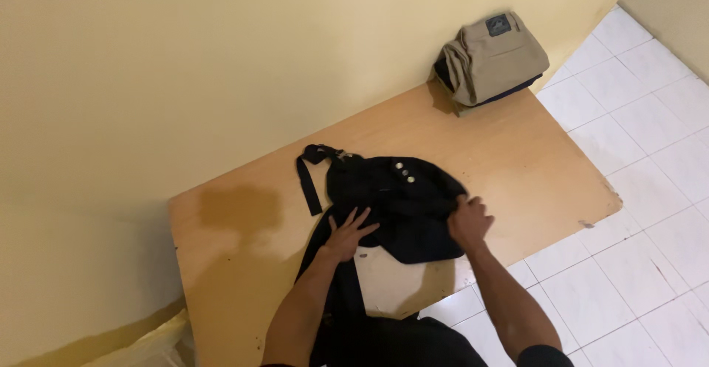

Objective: The person folds a pair of dark trousers, a pair of beige trousers, and a black jacket on a wooden table. Each item is laid flat, folded in half lengthwise, then folded into smaller rectangles and stacked.

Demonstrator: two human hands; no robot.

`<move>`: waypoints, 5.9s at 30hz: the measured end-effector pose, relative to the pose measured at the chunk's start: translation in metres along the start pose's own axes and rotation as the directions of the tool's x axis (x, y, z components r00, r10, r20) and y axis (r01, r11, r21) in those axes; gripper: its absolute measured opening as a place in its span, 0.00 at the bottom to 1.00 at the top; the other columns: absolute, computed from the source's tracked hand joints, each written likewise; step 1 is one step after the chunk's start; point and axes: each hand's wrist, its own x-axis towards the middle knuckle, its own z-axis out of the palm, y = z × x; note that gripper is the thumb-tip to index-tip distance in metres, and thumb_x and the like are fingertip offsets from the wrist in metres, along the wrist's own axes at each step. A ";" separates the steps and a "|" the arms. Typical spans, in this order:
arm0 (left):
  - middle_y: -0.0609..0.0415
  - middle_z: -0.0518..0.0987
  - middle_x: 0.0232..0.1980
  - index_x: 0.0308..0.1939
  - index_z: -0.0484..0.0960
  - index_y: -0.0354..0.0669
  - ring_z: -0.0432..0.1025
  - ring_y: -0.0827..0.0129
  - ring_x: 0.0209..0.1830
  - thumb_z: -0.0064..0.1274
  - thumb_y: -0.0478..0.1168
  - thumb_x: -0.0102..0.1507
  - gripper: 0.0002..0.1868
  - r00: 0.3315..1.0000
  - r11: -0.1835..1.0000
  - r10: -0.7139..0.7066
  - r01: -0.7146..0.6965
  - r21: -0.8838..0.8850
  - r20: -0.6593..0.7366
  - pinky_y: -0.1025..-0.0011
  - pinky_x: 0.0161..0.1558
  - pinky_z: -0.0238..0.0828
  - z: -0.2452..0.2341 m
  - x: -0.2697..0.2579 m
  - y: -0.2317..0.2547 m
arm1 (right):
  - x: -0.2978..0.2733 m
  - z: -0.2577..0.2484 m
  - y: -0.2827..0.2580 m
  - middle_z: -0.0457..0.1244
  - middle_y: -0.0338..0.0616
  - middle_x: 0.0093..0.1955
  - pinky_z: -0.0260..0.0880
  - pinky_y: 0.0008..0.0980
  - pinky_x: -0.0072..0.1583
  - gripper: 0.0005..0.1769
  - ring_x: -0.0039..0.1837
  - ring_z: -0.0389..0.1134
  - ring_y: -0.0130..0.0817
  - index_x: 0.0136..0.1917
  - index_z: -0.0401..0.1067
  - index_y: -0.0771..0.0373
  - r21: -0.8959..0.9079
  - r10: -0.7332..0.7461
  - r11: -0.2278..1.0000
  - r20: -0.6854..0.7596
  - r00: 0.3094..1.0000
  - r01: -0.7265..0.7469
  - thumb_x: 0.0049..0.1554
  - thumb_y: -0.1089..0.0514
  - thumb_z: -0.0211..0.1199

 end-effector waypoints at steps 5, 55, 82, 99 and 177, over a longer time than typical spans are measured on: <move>0.55 0.47 0.84 0.83 0.53 0.64 0.44 0.50 0.81 0.44 0.13 0.55 0.57 0.935 0.988 0.153 -0.134 0.082 -0.318 0.34 0.76 0.36 -0.011 0.032 0.016 | 0.025 -0.002 0.044 0.54 0.59 0.67 0.56 0.66 0.63 0.30 0.67 0.59 0.59 0.68 0.64 0.55 0.366 0.394 0.873 -0.138 0.909 -0.323 0.52 0.56 0.64; 0.47 0.73 0.65 0.61 0.81 0.54 0.66 0.51 0.67 0.53 0.38 0.66 0.19 0.822 0.815 -0.567 0.569 0.106 -0.051 0.37 0.64 0.51 0.050 -0.139 -0.192 | -0.182 0.085 -0.123 0.57 0.42 0.71 0.61 0.53 0.64 0.25 0.69 0.59 0.45 0.65 0.72 0.50 0.004 -0.338 0.941 -0.001 0.941 0.338 0.54 0.49 0.66; 0.31 0.71 0.63 0.68 0.65 0.30 0.69 0.38 0.62 0.74 0.47 0.52 0.48 0.686 0.611 -0.638 0.175 -0.772 -0.350 0.53 0.58 0.67 -0.012 0.159 -0.006 | 0.007 -0.029 0.016 0.70 0.51 0.45 0.73 0.39 0.52 0.13 0.48 0.72 0.45 0.47 0.77 0.64 0.645 0.162 0.752 -0.383 0.909 0.138 0.53 0.54 0.72; 0.48 0.78 0.58 0.68 0.72 0.49 0.66 0.49 0.61 0.70 0.39 0.51 0.41 0.807 0.945 -0.103 -0.103 -0.309 -0.581 0.48 0.60 0.63 -0.135 0.079 0.153 | 0.149 -0.042 -0.046 0.71 0.55 0.65 0.71 0.43 0.69 0.29 0.68 0.73 0.49 0.72 0.71 0.59 0.753 -0.437 0.433 -0.306 0.846 0.496 0.58 0.61 0.59; 0.51 0.80 0.56 0.57 0.75 0.56 0.69 0.52 0.65 0.52 0.34 0.58 0.23 0.693 0.858 -0.484 0.257 -0.444 -0.534 0.38 0.61 0.53 -0.093 0.042 0.000 | 0.165 -0.121 0.080 0.70 0.60 0.55 0.69 0.50 0.60 0.29 0.59 0.70 0.59 0.59 0.78 0.59 0.196 -0.588 0.806 0.148 0.795 0.559 0.60 0.35 0.57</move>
